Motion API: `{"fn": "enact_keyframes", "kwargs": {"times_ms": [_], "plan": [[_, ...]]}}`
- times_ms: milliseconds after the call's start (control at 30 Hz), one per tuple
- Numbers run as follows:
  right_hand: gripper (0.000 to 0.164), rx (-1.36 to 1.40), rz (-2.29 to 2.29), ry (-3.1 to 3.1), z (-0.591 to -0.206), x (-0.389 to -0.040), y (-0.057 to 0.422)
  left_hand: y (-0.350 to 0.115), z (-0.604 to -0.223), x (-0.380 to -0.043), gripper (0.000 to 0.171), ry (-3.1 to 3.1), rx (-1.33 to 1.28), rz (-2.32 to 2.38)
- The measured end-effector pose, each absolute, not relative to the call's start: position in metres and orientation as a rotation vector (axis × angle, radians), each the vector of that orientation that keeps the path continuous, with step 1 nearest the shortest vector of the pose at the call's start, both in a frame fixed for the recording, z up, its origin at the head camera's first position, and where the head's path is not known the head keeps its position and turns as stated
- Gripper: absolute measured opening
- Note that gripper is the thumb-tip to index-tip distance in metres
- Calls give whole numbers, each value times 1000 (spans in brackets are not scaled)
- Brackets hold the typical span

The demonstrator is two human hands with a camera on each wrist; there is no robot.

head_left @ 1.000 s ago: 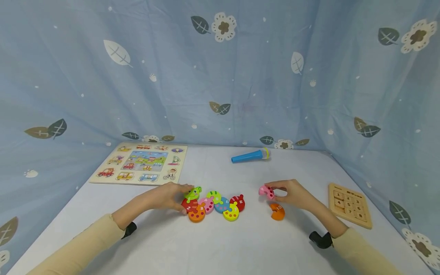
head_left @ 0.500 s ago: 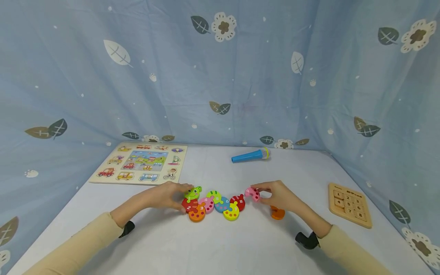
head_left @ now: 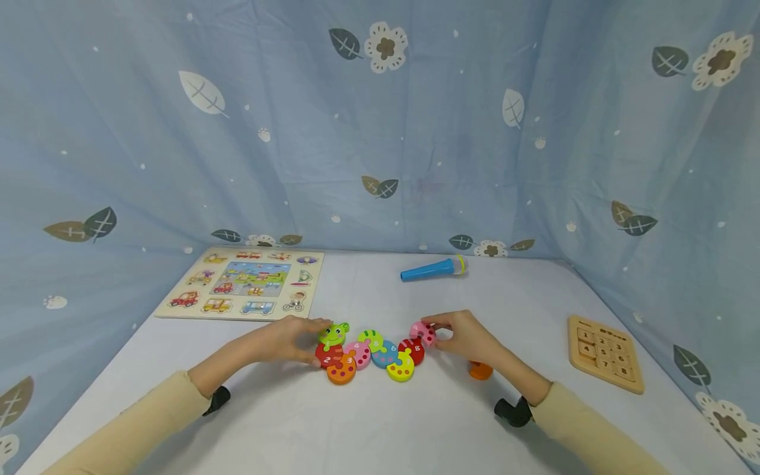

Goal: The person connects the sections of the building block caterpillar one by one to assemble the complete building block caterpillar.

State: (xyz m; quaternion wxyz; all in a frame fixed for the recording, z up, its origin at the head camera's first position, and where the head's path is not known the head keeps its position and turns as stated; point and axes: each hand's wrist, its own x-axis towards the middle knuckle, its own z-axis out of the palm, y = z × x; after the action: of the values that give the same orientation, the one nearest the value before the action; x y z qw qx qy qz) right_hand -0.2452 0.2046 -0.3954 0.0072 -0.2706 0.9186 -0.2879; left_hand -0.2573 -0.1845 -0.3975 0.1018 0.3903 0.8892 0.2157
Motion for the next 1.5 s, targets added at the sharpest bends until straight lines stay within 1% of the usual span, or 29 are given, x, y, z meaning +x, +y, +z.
{"fn": "enact_keyframes", "kwargs": {"times_ms": [300,933,1133,1267,1367,1500], "plan": [[44,-780,-928,2869,-397,-244,200,-182,-397,-256,76,2635,1130,637],[42,-684,-772,2917,-396,-244,188,-182,-399,-255,75,2651,1127,651],[44,-711,-740,2868,-393,-246,187,-182,-400,-254,76,2647,1100,654],[47,-800,-725,2786,-390,-250,193,-182,-400,-255,77,2648,1097,655],[45,-877,-730,2736,-388,-252,197,-182,-399,-255,77,2650,1094,653],[42,-900,-730,2747,-389,-254,195,-182,-399,-255,78,2648,1096,653]]}}
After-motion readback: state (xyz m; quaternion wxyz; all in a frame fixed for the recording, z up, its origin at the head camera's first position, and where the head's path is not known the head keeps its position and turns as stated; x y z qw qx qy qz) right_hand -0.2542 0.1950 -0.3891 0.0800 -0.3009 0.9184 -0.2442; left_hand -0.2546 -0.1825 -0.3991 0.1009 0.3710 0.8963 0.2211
